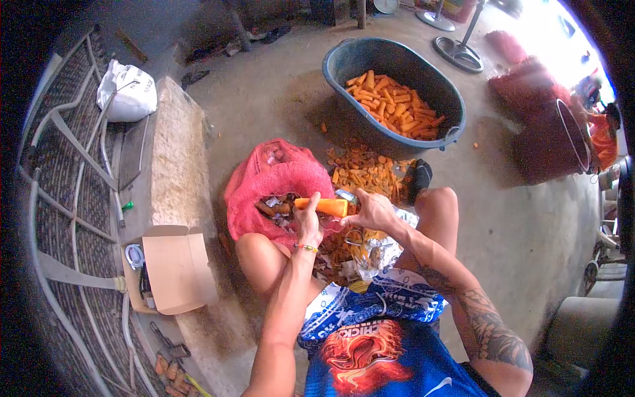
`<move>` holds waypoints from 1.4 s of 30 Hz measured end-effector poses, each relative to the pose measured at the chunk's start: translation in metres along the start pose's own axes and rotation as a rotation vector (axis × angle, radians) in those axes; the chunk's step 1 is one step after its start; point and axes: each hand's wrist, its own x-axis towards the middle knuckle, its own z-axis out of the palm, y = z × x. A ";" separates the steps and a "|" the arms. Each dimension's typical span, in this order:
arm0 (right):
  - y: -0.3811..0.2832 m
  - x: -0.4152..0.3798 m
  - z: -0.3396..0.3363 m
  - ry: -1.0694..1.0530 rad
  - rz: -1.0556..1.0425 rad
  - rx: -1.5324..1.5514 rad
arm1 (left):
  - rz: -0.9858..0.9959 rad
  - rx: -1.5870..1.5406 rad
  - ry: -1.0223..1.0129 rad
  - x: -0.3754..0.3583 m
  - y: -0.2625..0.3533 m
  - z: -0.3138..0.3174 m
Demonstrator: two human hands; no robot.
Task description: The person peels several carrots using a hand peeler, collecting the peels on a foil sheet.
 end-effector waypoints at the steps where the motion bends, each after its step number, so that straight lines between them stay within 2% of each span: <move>1: 0.001 0.000 0.001 0.009 -0.011 -0.010 | 0.030 0.025 0.026 -0.012 0.010 0.009; 4: -0.003 -0.001 -0.001 -0.048 0.000 -0.007 | 0.115 0.097 -0.019 -0.022 0.018 0.016; 7: -0.010 -0.002 -0.004 -0.098 0.026 0.015 | 0.108 0.092 -0.027 -0.016 0.012 0.011; 10: -0.005 -0.003 0.002 -0.132 0.031 -0.032 | 0.239 0.202 -0.032 0.001 0.003 0.000; 13: -0.005 -0.003 0.005 -0.125 -0.015 -0.110 | 0.198 0.155 -0.007 -0.005 0.004 0.002; 16: -0.010 -0.010 0.004 -0.073 -0.138 -0.067 | 0.261 0.298 0.038 -0.008 0.009 0.005; 19: -0.013 -0.011 0.003 -0.135 -0.162 -0.155 | 0.101 0.134 0.036 -0.015 0.017 0.010; 22: -0.005 -0.011 0.004 0.014 -0.153 0.085 | 0.015 -0.204 -0.156 -0.030 0.037 0.015; 25: 0.006 -0.005 0.003 0.064 -0.112 0.105 | -0.056 -0.432 -0.325 -0.021 0.046 0.012; 29: 0.009 -0.003 0.001 -0.078 -0.055 0.046 | -0.182 -0.432 -0.387 -0.009 0.035 -0.004; 33: 0.002 -0.008 0.001 -0.088 -0.115 0.097 | -0.193 -0.325 -0.308 -0.014 0.028 0.000; 34: 0.003 -0.007 0.003 -0.103 -0.120 0.094 | -0.184 -0.328 -0.381 -0.015 0.026 -0.002; 38: -0.005 -0.007 -0.001 -0.146 -0.133 0.022 | -0.163 -0.198 -0.237 -0.014 0.019 0.003; 40: -0.008 -0.008 -0.001 -0.081 -0.088 0.083 | -0.163 -0.161 -0.180 -0.030 0.022 0.012; 42: -0.006 -0.007 0.001 -0.002 -0.033 0.171 | -0.110 -0.194 -0.224 -0.025 0.017 0.007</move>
